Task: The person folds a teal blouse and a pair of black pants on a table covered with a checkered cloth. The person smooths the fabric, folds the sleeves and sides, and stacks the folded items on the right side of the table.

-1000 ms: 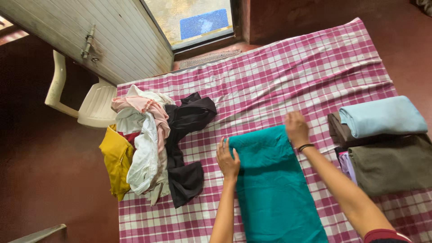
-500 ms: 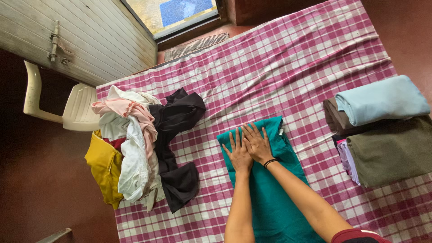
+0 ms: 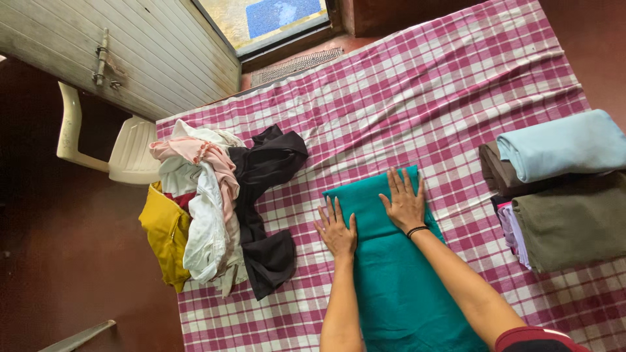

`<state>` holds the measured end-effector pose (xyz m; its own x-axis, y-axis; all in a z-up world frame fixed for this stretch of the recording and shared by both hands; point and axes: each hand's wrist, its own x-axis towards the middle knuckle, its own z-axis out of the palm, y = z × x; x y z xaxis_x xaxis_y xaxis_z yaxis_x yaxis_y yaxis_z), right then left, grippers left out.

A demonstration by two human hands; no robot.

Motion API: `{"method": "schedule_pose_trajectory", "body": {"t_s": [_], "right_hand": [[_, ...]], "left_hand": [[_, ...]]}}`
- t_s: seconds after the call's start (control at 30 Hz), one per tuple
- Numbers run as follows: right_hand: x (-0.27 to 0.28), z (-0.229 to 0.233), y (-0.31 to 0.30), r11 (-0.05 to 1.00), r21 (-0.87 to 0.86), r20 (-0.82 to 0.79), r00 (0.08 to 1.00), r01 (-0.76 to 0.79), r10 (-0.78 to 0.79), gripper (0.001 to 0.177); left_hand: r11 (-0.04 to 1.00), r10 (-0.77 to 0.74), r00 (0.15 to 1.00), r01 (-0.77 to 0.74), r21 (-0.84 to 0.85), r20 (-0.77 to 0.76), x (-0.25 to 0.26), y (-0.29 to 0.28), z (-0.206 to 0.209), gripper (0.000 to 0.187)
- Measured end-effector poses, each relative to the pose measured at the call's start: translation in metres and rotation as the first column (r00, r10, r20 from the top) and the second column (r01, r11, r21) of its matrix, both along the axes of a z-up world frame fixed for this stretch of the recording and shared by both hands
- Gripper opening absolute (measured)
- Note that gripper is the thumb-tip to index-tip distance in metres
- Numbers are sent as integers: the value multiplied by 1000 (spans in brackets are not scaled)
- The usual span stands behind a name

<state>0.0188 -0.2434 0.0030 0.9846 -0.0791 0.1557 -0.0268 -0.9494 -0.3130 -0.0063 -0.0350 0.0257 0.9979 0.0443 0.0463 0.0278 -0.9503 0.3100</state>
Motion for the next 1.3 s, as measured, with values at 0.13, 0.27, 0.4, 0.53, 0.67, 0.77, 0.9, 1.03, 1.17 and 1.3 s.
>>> {"method": "schedule_pose_trajectory", "body": {"t_s": [0.13, 0.27, 0.4, 0.53, 0.67, 0.77, 0.9, 1.03, 1.17, 1.3], "right_hand": [[-12, -1, -33, 996, -57, -5, 998, 61, -62, 73], [-25, 8, -74, 956, -261, -5, 990, 135, -141, 77], [-21, 13, -107, 951, 225, 104, 966, 210, -238, 47], [9, -5, -102, 649, 609, -325, 890, 456, -320, 54], [16, -12, -81, 502, 760, -377, 909, 414, -179, 85], [19, -16, -78, 505, 660, -592, 799, 556, -107, 82], [28, -17, -85, 426, 711, -637, 769, 559, 54, 64], [44, -14, -95, 302, 796, -590, 785, 525, 190, 41], [69, -4, -89, 73, 886, -464, 879, 458, 114, 39], [72, 5, -87, -28, 943, -324, 933, 333, 158, 43]], "left_hand": [[999, -23, 999, 22, 42, 24, -7, 11, -16, 72], [997, -45, 996, 50, -54, 77, -14, 34, -28, 72], [935, 210, 938, -110, -337, 277, -9, 48, -19, 55], [649, 323, 929, -357, -672, -180, 20, 40, -1, 42], [213, 146, 837, -548, -809, -528, 35, 36, -16, 43], [92, -26, 798, -597, -797, -602, 45, 44, -41, 38], [35, -138, 754, -644, -764, -642, 47, 52, -56, 24], [-46, -89, 831, -554, -831, -549, 64, 51, -60, 21], [-142, -36, 901, -433, -890, -433, 94, 42, -54, 24], [-184, -5, 904, -421, -888, -428, 104, 38, -43, 27]]}}
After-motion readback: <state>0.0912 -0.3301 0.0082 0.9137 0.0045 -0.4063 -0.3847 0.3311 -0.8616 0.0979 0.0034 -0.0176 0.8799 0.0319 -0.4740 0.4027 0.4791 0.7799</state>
